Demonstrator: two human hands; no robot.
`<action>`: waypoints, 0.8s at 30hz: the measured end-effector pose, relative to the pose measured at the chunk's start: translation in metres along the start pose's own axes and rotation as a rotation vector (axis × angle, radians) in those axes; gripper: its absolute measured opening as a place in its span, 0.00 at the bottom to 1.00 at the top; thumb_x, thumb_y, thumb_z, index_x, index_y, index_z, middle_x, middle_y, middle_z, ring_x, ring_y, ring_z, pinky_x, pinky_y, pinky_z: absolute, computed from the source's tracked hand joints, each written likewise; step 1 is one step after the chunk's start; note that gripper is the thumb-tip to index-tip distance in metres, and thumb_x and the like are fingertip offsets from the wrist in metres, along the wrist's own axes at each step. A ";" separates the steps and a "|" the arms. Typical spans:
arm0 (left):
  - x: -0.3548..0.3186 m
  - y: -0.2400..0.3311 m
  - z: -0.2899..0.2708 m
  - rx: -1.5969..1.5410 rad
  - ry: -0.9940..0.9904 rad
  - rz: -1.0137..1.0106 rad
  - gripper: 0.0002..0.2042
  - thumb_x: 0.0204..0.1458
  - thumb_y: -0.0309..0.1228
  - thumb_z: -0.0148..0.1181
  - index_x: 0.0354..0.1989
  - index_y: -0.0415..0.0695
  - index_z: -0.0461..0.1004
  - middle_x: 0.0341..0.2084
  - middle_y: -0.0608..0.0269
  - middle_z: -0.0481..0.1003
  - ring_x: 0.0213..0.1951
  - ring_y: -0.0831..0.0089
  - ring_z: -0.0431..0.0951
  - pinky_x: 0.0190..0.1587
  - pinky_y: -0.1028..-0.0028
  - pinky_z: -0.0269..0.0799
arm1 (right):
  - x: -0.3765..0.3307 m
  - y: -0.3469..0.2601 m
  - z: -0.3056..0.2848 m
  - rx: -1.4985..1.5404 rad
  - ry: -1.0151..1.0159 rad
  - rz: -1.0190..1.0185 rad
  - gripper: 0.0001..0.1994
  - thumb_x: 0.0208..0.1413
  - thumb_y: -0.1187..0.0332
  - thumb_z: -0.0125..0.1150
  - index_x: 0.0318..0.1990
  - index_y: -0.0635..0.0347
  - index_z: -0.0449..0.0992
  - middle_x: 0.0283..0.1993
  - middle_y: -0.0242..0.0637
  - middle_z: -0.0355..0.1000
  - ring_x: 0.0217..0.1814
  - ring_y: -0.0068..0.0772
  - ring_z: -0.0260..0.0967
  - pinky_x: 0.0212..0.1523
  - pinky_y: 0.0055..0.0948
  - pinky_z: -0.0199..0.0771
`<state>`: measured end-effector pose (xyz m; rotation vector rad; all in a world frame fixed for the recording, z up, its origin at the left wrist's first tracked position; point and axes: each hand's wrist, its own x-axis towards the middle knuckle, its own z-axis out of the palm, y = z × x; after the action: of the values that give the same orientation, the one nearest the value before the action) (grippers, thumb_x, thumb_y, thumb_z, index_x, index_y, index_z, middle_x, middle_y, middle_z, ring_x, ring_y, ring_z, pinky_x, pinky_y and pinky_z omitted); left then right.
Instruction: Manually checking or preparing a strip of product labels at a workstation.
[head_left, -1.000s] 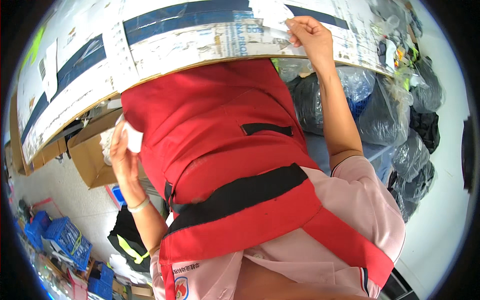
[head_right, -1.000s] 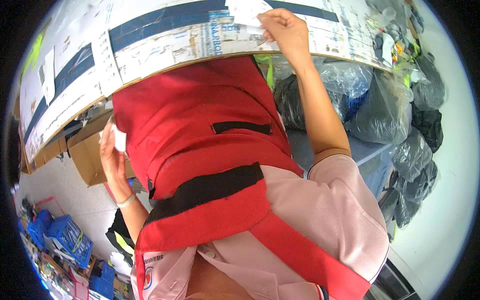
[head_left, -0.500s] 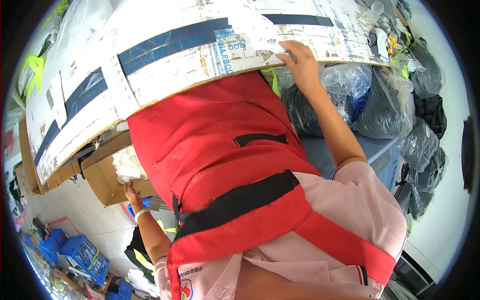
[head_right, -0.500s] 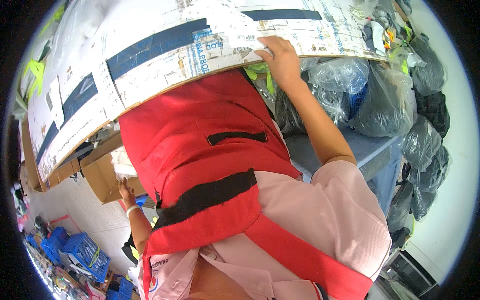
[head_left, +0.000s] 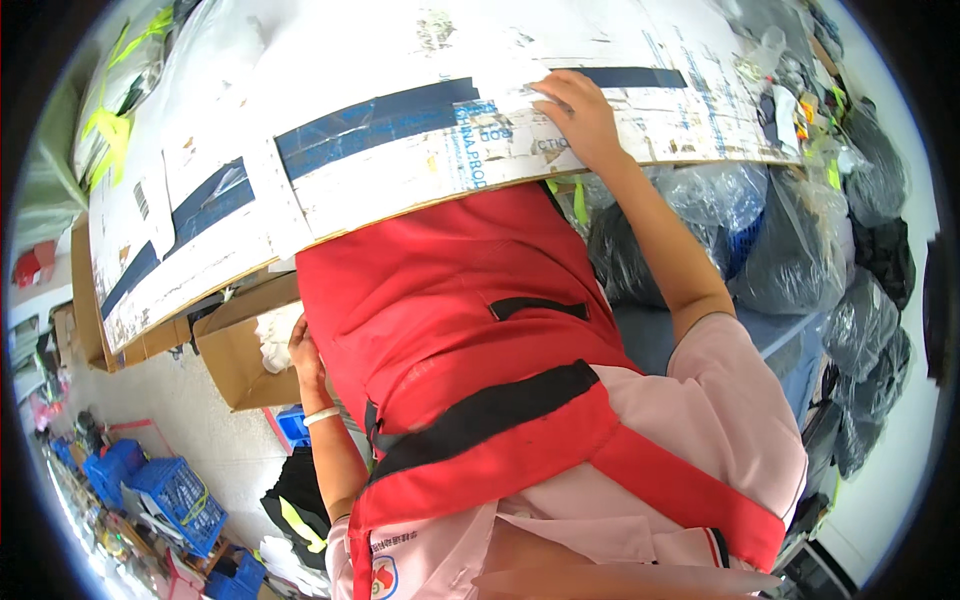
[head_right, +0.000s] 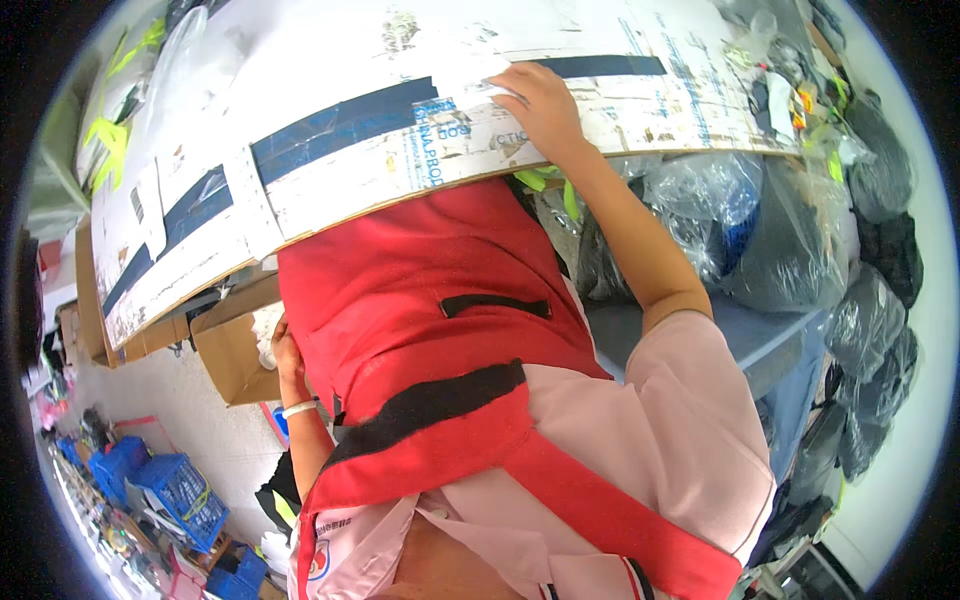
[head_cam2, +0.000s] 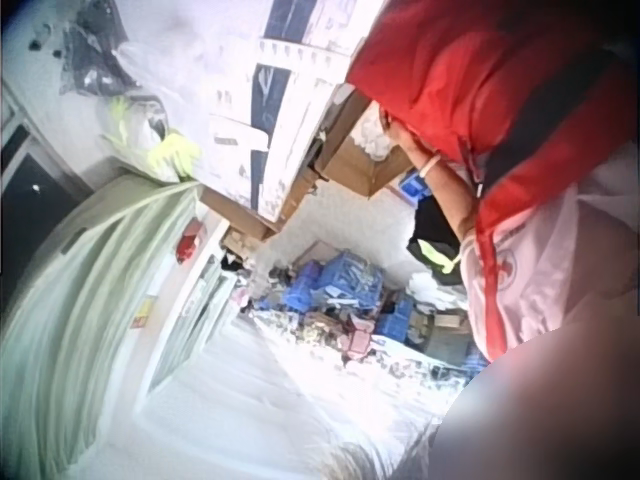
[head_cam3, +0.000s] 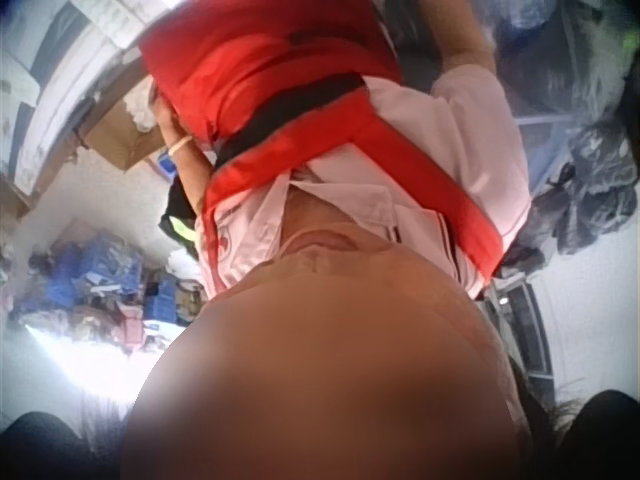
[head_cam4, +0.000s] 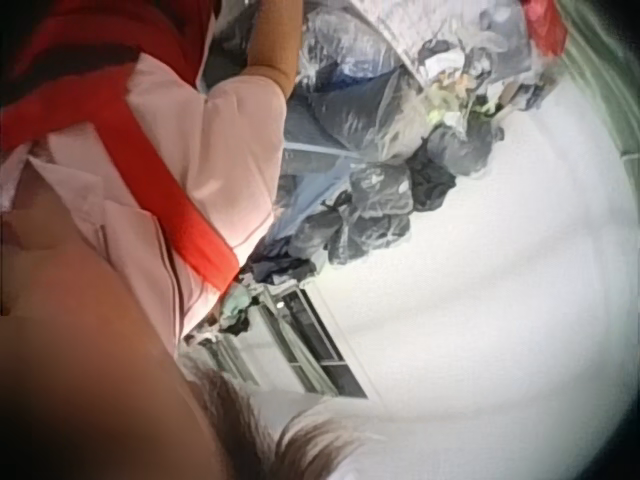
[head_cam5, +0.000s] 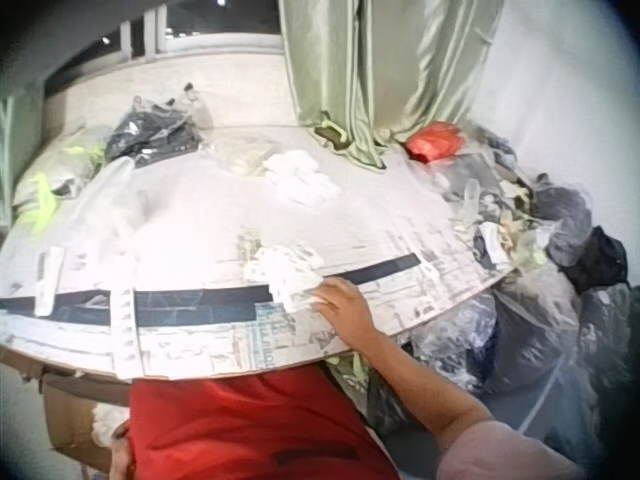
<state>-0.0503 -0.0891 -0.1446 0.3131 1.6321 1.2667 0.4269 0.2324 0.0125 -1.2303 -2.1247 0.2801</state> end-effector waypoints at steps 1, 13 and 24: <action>-0.003 0.007 0.005 0.037 0.005 0.049 0.14 0.55 0.22 0.51 0.50 0.35 0.71 0.41 0.59 0.76 0.40 0.73 0.76 0.44 0.77 0.72 | -0.004 0.001 0.004 -0.038 0.069 -0.032 0.13 0.48 0.68 0.65 0.43 0.54 0.78 0.46 0.39 0.72 0.51 0.41 0.67 0.51 0.34 0.67; -0.005 0.057 0.064 0.188 0.093 0.350 0.09 0.55 0.23 0.57 0.43 0.38 0.77 0.38 0.63 0.76 0.39 0.76 0.74 0.46 0.79 0.68 | 0.012 -0.198 0.094 0.377 -0.255 -0.389 0.20 0.48 0.66 0.64 0.51 0.56 0.72 0.53 0.40 0.70 0.56 0.44 0.64 0.58 0.37 0.62; -0.038 0.059 0.067 0.257 0.154 0.427 0.08 0.53 0.20 0.57 0.40 0.40 0.78 0.36 0.63 0.75 0.40 0.75 0.74 0.47 0.79 0.68 | 0.020 -0.237 0.165 0.256 -0.236 -0.579 0.07 0.49 0.68 0.61 0.36 0.56 0.78 0.37 0.33 0.77 0.43 0.37 0.71 0.46 0.34 0.68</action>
<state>0.0010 -0.0527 -0.0706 0.7710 1.9318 1.4196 0.1514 0.1446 0.0102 -0.4217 -2.4464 0.4340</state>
